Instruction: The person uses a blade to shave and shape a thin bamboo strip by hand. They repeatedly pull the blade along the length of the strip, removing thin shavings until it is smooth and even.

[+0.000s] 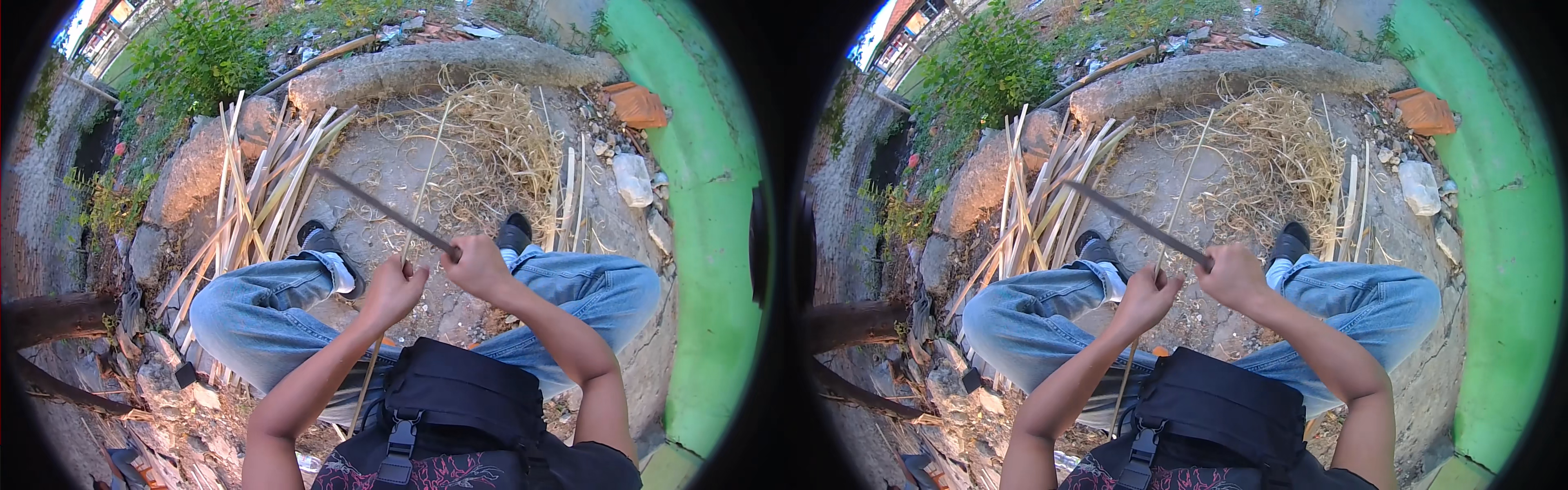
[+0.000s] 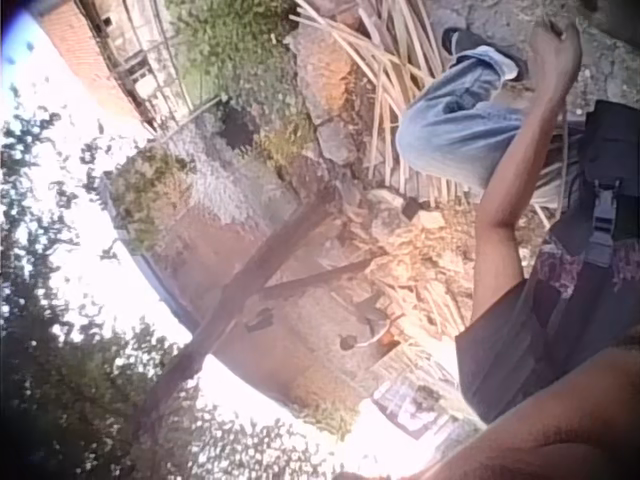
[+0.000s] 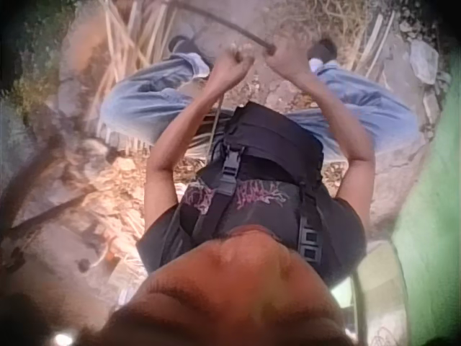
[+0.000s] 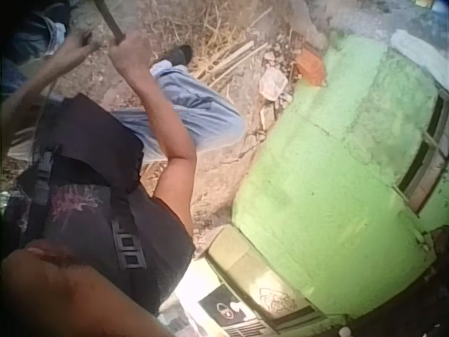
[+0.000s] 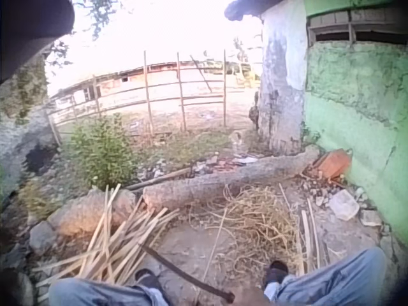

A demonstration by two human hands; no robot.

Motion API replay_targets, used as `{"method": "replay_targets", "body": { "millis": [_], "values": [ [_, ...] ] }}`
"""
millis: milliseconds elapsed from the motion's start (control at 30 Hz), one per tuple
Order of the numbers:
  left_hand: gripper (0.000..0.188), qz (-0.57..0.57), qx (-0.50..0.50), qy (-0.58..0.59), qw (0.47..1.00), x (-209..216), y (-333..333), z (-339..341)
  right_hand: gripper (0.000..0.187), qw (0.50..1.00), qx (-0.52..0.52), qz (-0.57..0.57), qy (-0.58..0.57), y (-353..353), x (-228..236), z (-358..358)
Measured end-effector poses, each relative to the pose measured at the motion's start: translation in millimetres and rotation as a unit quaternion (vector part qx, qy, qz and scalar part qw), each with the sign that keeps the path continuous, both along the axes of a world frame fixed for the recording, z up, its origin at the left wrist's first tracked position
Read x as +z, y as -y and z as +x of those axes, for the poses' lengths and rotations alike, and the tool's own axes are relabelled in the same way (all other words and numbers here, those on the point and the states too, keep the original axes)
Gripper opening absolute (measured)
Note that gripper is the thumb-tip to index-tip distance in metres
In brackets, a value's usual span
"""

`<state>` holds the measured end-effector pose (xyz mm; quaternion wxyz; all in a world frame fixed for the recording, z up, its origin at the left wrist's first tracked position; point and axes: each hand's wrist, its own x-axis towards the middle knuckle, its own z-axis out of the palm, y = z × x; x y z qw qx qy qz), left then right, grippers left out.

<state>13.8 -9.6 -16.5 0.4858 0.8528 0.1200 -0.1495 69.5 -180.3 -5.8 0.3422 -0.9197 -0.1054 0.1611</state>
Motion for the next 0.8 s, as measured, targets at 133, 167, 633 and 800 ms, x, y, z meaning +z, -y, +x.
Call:
{"method": "replay_targets", "body": {
  "millis": [133, 167, 633, 800],
  "values": [
    [0.032, 0.012, -0.019, -0.004, 1.0, -5.5, 3.5, -1.9, 0.022, 0.995, 0.084, -0.042, 0.028, -3.4, -13.5, -14.1],
    [0.032, 0.012, -0.02, -0.005, 1.0, -6.7, 4.1, -3.5, 0.022, 0.996, 0.078, -0.046, 0.025, -2.4, -18.1, -12.3],
    [0.04, -0.051, -0.038, -0.082, 0.995, -7.7, -1.9, -11.2, 0.035, 0.941, -0.324, -0.097, -0.025, 122.9, -101.6, 103.2],
    [0.051, -0.065, -0.032, -0.091, 0.993, -13.8, -2.1, -10.4, 0.03, 0.988, -0.151, -0.005, 0.035, 58.7, -37.6, 74.2]
  ]
}}
